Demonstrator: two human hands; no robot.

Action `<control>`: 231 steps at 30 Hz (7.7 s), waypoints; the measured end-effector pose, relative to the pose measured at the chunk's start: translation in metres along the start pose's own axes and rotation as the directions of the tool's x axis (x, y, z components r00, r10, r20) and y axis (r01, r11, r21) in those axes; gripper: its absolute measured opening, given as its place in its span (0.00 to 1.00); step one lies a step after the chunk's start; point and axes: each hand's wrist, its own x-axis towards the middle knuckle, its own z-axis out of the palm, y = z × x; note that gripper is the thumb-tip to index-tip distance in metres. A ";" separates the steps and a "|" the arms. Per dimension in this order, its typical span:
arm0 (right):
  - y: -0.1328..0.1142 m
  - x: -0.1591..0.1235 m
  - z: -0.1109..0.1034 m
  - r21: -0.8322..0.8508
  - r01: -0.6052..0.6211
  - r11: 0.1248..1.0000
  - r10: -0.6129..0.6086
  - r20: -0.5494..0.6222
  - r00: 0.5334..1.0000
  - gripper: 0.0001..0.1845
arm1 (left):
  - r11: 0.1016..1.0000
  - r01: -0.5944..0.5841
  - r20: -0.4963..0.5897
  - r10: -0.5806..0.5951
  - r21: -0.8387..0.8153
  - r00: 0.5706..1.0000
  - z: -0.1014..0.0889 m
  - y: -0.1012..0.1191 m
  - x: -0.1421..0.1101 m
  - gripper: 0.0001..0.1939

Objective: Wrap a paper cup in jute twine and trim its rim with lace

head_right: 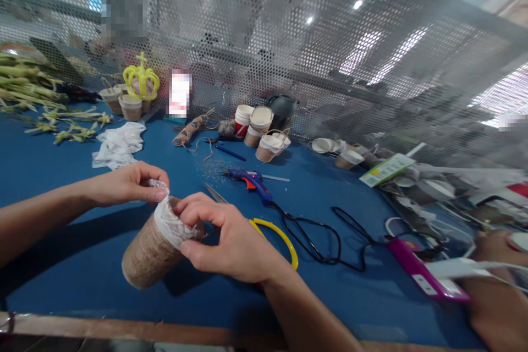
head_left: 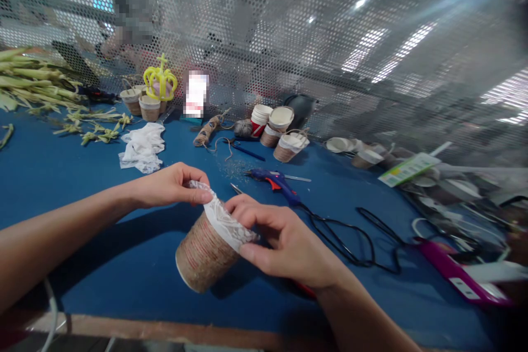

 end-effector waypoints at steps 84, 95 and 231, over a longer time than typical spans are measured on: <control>0.016 0.008 0.006 -0.144 -0.213 0.966 0.136 -0.418 0.898 0.07 | 0.797 -0.091 -0.319 0.341 0.597 0.884 0.042 -0.015 -0.003 0.41; 0.016 0.008 0.005 -0.054 -0.235 0.971 0.191 -0.419 0.888 0.09 | 0.652 -0.079 -0.301 0.450 0.754 0.841 0.041 -0.020 -0.005 0.36; -0.004 -0.025 -0.039 -0.346 -0.545 0.764 0.416 -0.382 0.825 0.19 | 0.877 0.158 -0.288 -0.023 0.453 0.957 -0.001 0.003 0.005 0.28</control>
